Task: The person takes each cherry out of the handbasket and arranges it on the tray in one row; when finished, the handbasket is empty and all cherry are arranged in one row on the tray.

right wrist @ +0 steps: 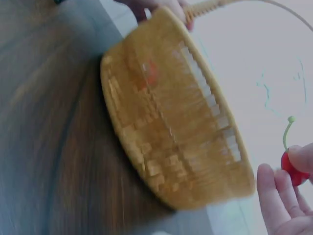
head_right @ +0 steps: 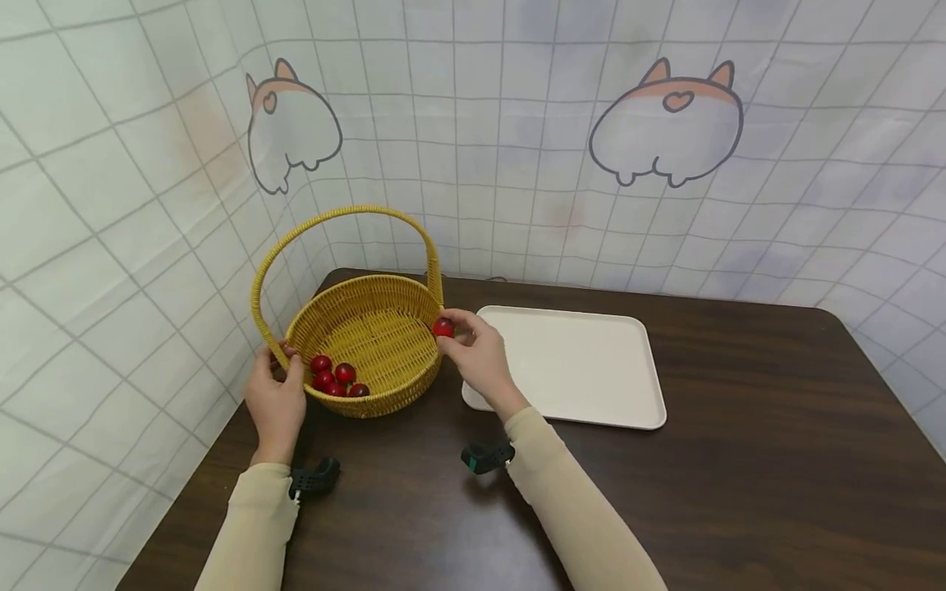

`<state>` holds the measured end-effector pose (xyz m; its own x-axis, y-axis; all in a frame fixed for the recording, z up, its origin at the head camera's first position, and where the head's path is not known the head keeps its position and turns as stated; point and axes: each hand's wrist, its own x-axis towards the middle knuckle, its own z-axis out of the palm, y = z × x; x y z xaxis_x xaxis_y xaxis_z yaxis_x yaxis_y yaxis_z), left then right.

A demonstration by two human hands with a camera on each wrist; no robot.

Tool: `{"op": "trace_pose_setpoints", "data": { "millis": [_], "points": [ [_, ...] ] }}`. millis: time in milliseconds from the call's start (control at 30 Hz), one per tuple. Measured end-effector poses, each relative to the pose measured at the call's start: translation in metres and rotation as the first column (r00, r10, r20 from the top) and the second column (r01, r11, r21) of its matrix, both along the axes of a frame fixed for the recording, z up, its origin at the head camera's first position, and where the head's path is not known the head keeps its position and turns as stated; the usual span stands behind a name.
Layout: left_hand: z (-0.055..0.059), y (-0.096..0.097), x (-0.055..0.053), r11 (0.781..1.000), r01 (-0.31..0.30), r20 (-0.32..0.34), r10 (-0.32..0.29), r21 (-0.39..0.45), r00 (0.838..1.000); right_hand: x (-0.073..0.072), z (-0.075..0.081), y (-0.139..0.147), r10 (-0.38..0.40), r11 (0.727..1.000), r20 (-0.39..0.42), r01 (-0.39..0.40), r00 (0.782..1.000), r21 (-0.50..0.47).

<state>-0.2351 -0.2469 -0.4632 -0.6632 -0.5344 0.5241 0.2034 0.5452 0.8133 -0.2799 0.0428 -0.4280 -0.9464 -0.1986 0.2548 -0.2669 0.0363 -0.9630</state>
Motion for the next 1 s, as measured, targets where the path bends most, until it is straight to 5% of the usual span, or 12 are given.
{"op": "trace_pose_setpoints", "data": {
  "millis": [167,267,467,800,1000],
  "points": [
    [-0.001,-0.002,0.000,1.000,-0.005,0.004,0.005,-0.009,1.000,-0.009,-0.011,0.023,-0.065,0.997,0.117,0.071,0.991,-0.044],
    [-0.001,-0.002,0.001,1.000,-0.010,0.013,0.011,-0.008,1.000,-0.012,-0.019,0.035,-0.105,0.994,0.153,0.105,0.983,0.009],
    [-0.001,-0.003,0.001,1.000,-0.018,0.009,0.018,-0.015,1.000,-0.017,-0.031,0.050,-0.178,0.973,0.154,0.151,0.972,0.176],
    [-0.004,-0.002,0.001,1.000,0.004,0.018,-0.004,0.004,1.000,-0.024,-0.048,0.063,-0.247,0.939,0.197,0.185,0.949,0.288],
    [-0.002,-0.001,-0.001,1.000,0.006,0.006,-0.006,0.008,1.000,-0.028,-0.047,0.058,-0.224,0.933,0.189,0.154,0.956,0.326]
  ]
}}
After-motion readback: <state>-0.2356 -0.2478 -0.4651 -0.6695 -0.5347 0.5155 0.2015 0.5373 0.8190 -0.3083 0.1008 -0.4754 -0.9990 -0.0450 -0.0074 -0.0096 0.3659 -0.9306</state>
